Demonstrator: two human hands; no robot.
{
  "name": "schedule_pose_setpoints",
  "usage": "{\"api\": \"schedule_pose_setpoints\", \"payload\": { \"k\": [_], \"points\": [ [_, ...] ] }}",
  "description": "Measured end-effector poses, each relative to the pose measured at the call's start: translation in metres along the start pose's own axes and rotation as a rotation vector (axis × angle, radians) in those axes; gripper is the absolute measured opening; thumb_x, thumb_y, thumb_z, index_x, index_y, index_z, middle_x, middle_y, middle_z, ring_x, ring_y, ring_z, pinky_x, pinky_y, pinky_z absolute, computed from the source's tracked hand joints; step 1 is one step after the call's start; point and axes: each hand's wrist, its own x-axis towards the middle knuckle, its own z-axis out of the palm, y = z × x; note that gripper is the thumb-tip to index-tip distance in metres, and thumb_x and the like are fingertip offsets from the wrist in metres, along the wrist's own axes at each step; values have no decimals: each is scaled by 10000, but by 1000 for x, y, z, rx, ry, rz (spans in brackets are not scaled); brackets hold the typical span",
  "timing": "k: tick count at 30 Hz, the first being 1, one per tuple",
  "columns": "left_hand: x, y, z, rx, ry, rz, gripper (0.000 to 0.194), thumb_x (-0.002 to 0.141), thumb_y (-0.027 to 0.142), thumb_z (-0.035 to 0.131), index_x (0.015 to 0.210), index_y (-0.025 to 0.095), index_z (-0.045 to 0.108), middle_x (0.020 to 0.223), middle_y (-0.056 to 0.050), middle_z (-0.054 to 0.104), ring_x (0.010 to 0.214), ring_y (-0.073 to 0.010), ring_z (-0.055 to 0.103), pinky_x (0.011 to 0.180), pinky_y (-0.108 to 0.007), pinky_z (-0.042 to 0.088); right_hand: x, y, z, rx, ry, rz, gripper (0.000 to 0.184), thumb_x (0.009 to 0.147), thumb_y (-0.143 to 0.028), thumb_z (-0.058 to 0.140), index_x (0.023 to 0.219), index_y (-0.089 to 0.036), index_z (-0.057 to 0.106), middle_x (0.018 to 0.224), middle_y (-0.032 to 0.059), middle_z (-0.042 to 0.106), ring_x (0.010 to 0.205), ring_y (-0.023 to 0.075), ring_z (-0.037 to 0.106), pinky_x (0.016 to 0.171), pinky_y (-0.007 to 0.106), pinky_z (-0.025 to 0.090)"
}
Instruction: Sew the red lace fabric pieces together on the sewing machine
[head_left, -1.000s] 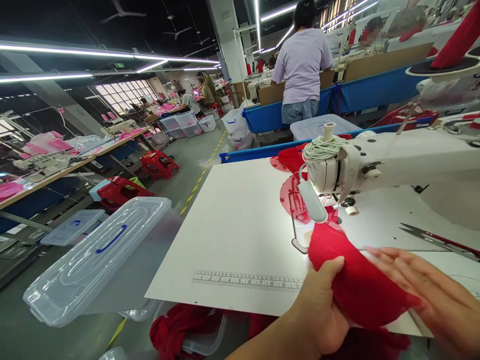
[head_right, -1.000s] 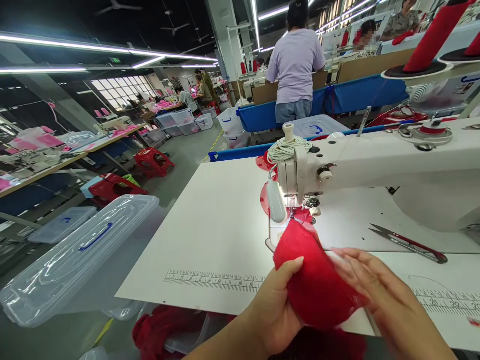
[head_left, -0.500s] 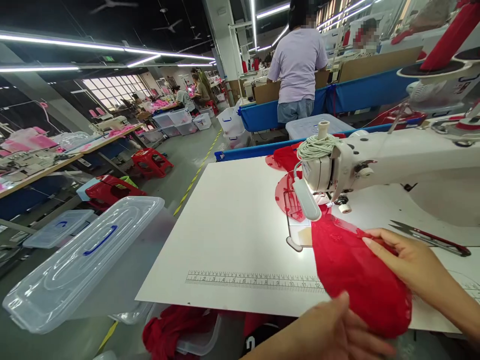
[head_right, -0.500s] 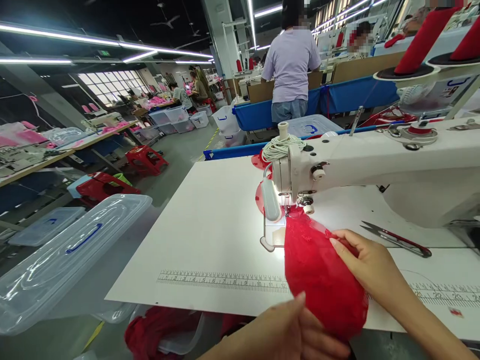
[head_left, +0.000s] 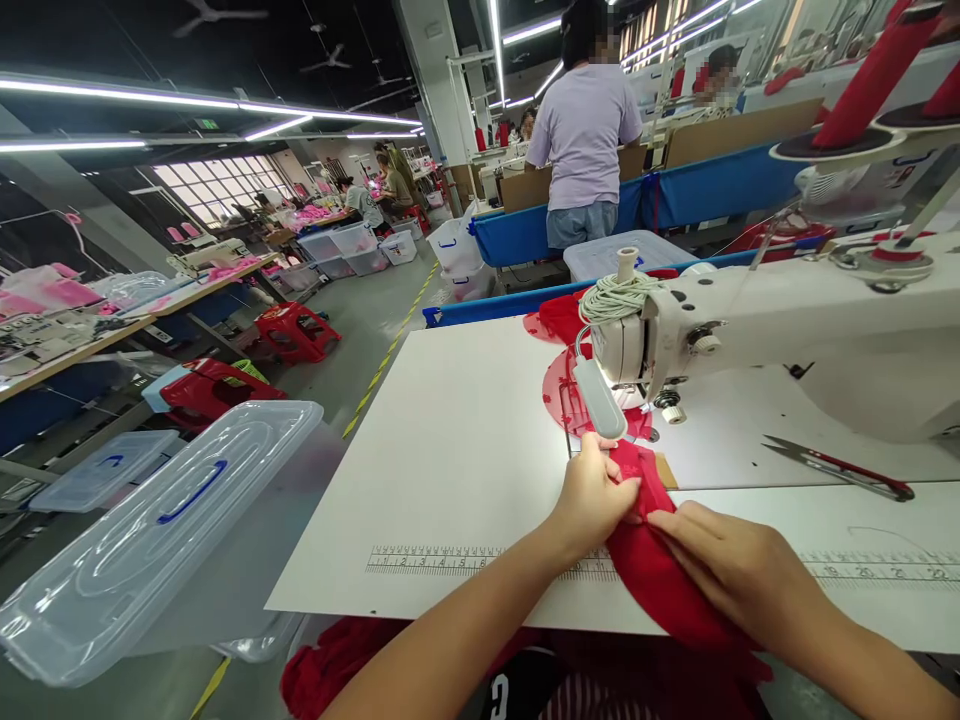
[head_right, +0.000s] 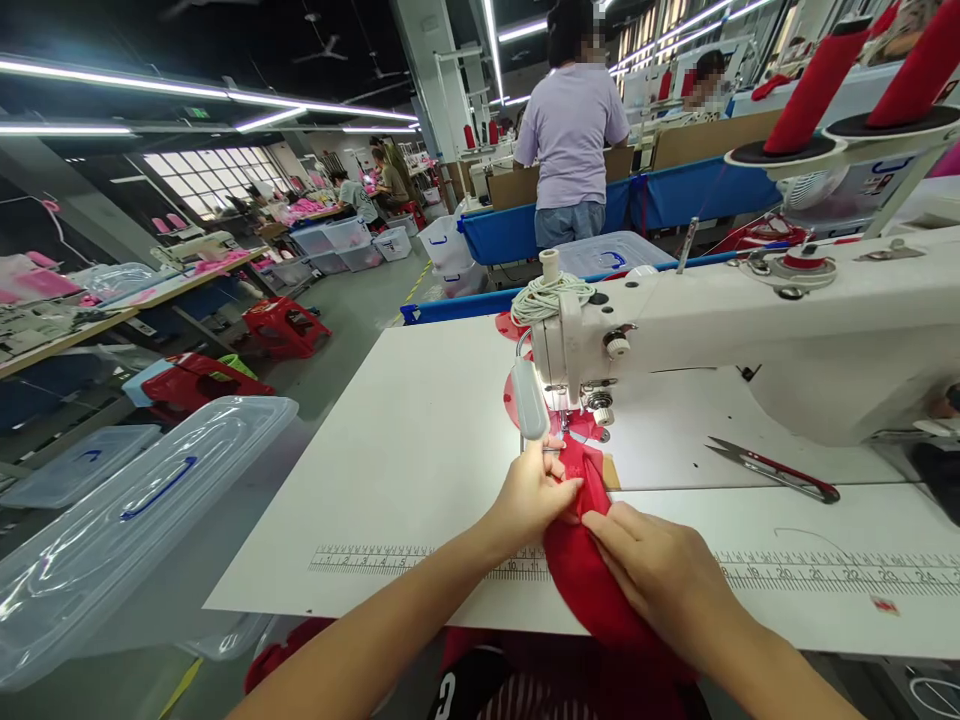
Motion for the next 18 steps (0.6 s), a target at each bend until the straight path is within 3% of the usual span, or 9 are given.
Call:
{"api": "schedule_pose_setpoints", "payload": {
  "k": [5, 7, 9, 12, 15, 18],
  "points": [
    [-6, 3, -2, -20, -53, 19, 421, 882, 73, 462, 1263, 216, 355, 695, 108, 493, 482, -119, 624, 520, -240, 555, 15, 16, -2, 351, -121, 521, 338, 984, -542, 477, 993, -271, 678, 956, 44, 752, 851, 218, 732, 736, 333, 585],
    [-8, 6, -3, 4, -93, 22, 449, 872, 76, 434, 1289, 226, 365, 644, 105, 512, 492, -137, 644, 533, -247, 566, 24, 27, 3, 426, -107, 711, 364, 906, -580, 520, 996, -250, 645, 977, 75, 745, 858, 246, 735, 760, 382, 598],
    [-8, 8, -4, 51, -135, -1, 349, 858, 81, 408, 1170, 225, 463, 575, 92, 529, 527, -155, 674, 575, -263, 586, 33, 36, 9, 458, -99, 816, 371, 813, -542, 582, 1020, -236, 615, 1008, 96, 733, 806, 244, 734, 750, 403, 603],
    [-6, 7, -2, 128, -157, -49, 130, 856, 109, 418, 826, 222, 475, 521, 55, 549, 559, -169, 689, 604, -283, 588, 43, 46, 15, 417, -79, 802, 381, 765, -479, 590, 1048, -224, 593, 1060, 119, 723, 813, 231, 741, 758, 384, 606],
    [-4, 5, 0, 219, -121, -25, 220, 874, 169, 520, 717, 241, 383, 519, 52, 535, 555, -177, 663, 571, -277, 533, 49, 53, 15, 265, -67, 719, 315, 812, -425, 533, 1043, -223, 605, 1067, 116, 730, 781, 208, 730, 675, 331, 581],
    [-5, 6, 1, 358, -58, 66, 312, 785, 74, 598, 680, 239, 355, 591, 62, 487, 610, -160, 601, 622, -276, 462, 53, 56, 10, 136, -111, 677, 210, 822, -399, 552, 928, -253, 660, 959, 66, 736, 690, 207, 684, 574, 318, 498]
  ]
}}
